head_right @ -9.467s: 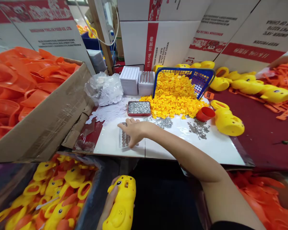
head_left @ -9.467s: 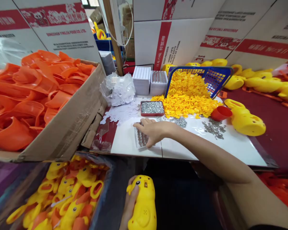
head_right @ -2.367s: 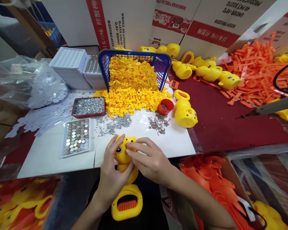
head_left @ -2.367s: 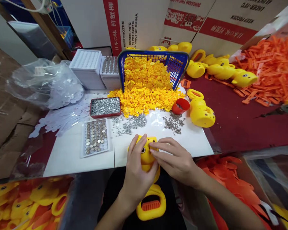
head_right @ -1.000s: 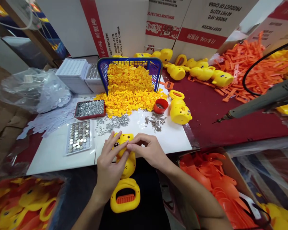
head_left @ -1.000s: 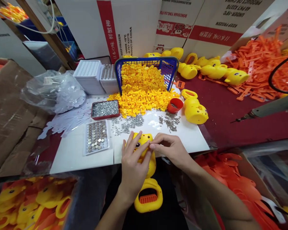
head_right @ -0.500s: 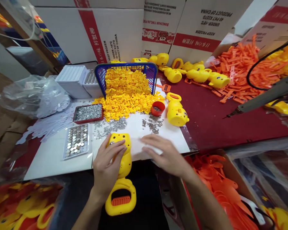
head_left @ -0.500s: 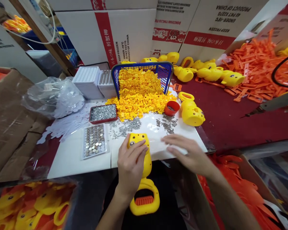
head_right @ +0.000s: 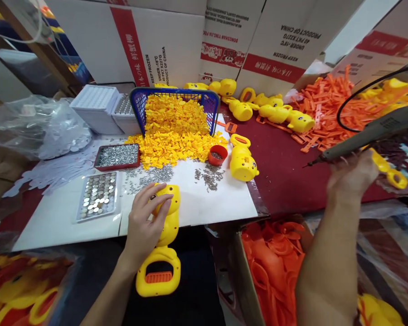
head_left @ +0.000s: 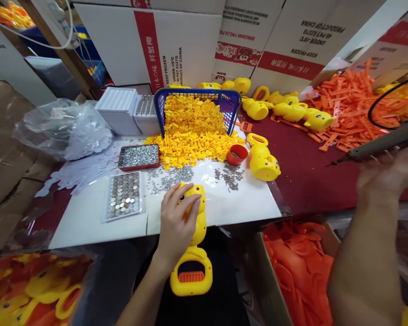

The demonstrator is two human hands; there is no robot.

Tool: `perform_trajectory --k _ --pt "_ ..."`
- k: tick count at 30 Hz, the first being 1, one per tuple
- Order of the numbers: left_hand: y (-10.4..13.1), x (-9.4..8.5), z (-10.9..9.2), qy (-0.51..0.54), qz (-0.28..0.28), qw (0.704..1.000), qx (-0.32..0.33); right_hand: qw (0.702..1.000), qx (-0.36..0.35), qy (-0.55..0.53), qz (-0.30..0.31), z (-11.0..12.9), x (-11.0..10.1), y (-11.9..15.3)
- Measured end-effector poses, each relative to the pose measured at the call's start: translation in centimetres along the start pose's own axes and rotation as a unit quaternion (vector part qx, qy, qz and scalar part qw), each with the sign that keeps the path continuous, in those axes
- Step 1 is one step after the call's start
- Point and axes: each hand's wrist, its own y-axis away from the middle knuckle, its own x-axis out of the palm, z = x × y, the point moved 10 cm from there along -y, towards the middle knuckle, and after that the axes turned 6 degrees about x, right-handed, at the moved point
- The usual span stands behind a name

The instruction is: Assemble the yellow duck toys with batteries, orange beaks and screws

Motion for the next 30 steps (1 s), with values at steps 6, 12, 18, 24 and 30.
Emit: perform_trajectory --k 6,12,18,24,30 --pt "-0.1 1.3 -1.0 0.029 0.022 0.999 -0.01 0.946 0.137 -0.269 -0.115 1.9 3.0 2.3" --pt "0.7 3.4 -3.3 0.061 0.035 0.998 0.007 0.86 0.14 -0.49 0.023 12.7 13.2 1.5" --pt "1.0 3.8 -4.4 0.037 0.036 0.998 0.025 0.808 0.03 -0.553 0.204 22.1 18.7 3.9" --pt "0.9 3.5 -3.9 0.05 0.025 0.998 0.011 0.837 0.026 -0.533 0.122 22.5 18.5 4.0" --pt "0.8 3.6 -3.9 0.046 0.026 0.999 0.002 0.842 0.03 -0.531 0.09 21.6 18.3 4.3"
